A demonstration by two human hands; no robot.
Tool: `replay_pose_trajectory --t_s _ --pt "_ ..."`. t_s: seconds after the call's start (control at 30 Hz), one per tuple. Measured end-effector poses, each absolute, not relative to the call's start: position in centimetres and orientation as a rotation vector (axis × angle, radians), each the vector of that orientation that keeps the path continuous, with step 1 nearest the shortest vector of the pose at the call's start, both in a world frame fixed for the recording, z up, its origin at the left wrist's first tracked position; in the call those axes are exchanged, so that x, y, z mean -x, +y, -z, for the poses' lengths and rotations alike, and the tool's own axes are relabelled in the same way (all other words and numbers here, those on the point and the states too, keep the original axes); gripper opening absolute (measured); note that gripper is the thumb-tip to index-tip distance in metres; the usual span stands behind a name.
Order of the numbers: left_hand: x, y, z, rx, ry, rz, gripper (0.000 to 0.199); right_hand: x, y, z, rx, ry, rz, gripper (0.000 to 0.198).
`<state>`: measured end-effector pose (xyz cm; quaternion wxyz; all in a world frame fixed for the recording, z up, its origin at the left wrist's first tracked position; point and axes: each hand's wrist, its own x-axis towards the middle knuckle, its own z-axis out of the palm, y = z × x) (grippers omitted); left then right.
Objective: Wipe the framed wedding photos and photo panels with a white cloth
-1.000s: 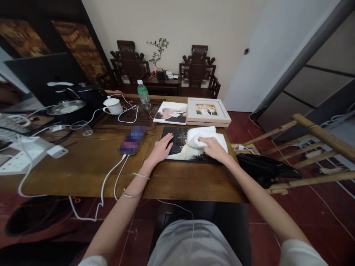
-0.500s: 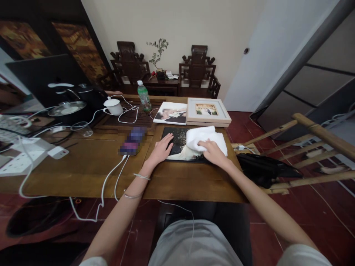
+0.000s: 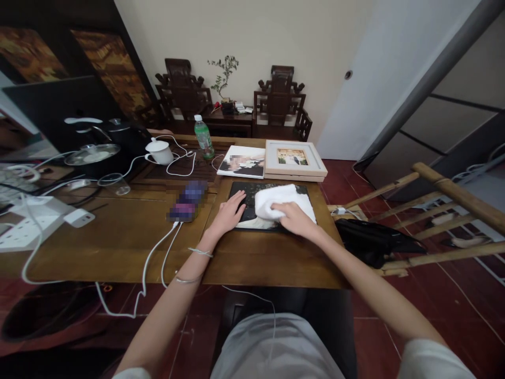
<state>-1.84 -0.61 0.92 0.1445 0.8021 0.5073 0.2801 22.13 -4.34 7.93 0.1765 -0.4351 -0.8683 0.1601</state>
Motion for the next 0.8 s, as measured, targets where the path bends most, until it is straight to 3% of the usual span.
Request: replay_pose_trajectory --t_s 0.33,0.8 --pt "2.0 -0.4 -0.6 -2.313 1.43 -0.847 0.041 -20.5 5.3 -8.1 1.386 -2.32 -0.354 0.054" --pt "1.7 -0.6 -0.8 -2.308 1.452 -0.819 0.041 -21.4 -11.7 -6.6 1.177 -2.545 -0.41 0.057"
